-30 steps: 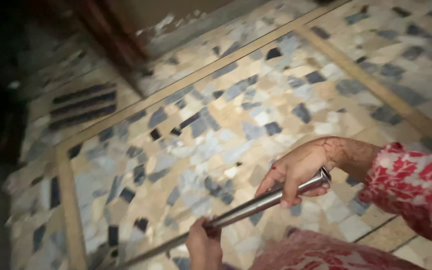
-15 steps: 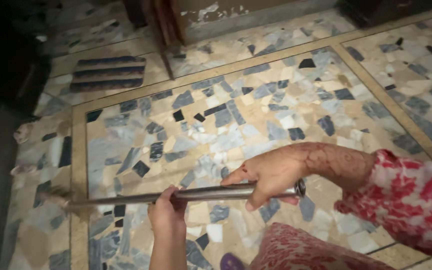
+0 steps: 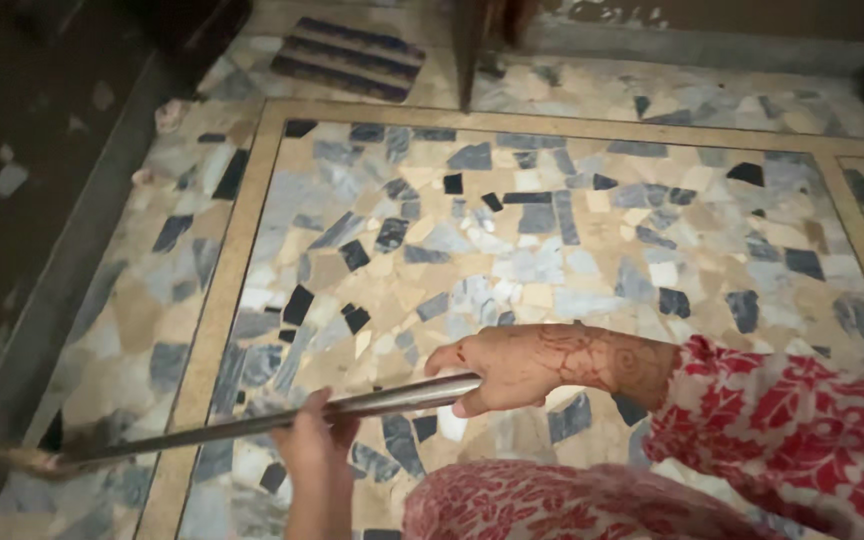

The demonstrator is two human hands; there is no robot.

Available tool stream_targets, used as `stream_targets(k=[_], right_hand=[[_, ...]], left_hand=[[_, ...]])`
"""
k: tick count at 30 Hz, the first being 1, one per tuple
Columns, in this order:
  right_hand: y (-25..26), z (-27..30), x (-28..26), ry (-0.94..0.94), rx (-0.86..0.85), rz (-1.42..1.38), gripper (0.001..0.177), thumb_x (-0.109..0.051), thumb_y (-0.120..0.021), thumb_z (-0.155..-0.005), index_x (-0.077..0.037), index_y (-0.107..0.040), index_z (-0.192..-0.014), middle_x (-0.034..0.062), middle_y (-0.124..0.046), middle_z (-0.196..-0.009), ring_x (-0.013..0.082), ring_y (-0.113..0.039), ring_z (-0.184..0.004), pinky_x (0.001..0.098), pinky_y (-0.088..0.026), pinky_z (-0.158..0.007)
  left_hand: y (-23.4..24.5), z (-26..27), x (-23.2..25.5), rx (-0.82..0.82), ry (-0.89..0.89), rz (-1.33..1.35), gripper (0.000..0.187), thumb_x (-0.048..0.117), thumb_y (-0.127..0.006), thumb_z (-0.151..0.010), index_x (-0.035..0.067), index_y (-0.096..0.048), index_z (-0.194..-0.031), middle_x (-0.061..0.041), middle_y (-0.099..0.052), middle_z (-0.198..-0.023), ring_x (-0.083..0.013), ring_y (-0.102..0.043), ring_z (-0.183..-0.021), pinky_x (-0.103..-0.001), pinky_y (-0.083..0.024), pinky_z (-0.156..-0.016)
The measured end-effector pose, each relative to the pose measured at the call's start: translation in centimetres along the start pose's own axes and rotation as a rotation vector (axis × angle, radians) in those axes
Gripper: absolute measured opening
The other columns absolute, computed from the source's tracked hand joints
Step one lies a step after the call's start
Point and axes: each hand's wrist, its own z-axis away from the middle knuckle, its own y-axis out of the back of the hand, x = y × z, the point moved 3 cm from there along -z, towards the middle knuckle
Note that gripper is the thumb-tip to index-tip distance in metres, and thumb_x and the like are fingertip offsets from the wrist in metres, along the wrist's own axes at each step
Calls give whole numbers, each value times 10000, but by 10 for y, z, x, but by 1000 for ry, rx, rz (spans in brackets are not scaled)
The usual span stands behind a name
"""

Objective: The person sweeps a mosaic-tiled floor using a broom with a metal handle. They move the broom back and forth across the floor surface, covering different areas of the room in a repetitive cleaning motion.

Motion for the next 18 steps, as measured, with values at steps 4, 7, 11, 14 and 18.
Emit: stream_targets(k=[4,7,11,14,18], right_hand=[[-4,-10,-2,-166,-62,-10,672,-382,-678,-885,-198,-420,-1477,60,-606,-672,174,-567,-480,342,-466,-449],[3,-14,6,-272,-80,-56,665,-413,-661,-904,-207,-418,-1487,76,-599,-693,217,-543,-513,370,-442,-470],[-4,-21,11,-93,65,103,474,-413,-658,-950,-116,-570,-1309,95,-677,-773,271,-676,-682,422,-534,-623],[4,-12,2,-100,117,203,375,-375,-595,-977,-85,-601,-1214,149,-703,-809,349,-721,-787,477,-564,-722],[37,7,-12,-167,136,278,330,-353,-565,-988,-90,-552,-1187,176,-695,-816,402,-701,-842,511,-556,-760]], left_hand=[[-13,33,-12,-103,96,-62,559,55,-708,-808,101,-402,-1273,-144,-672,-909,-270,-691,-666,-384,-578,-539],[-34,52,-9,-151,159,-69,708,15,-705,-803,249,-273,-1314,-162,-692,-959,-289,-700,-705,-385,-582,-575],[-52,49,3,-237,147,-86,765,10,-711,-782,184,-280,-1389,-137,-681,-950,-264,-698,-703,-369,-555,-576],[-72,38,8,-283,145,-116,759,60,-755,-821,46,-299,-1427,-133,-662,-908,-243,-674,-691,-362,-533,-572],[-113,31,23,-215,57,-159,851,85,-770,-808,49,-286,-1507,-94,-660,-806,-215,-645,-621,-341,-522,-537]])
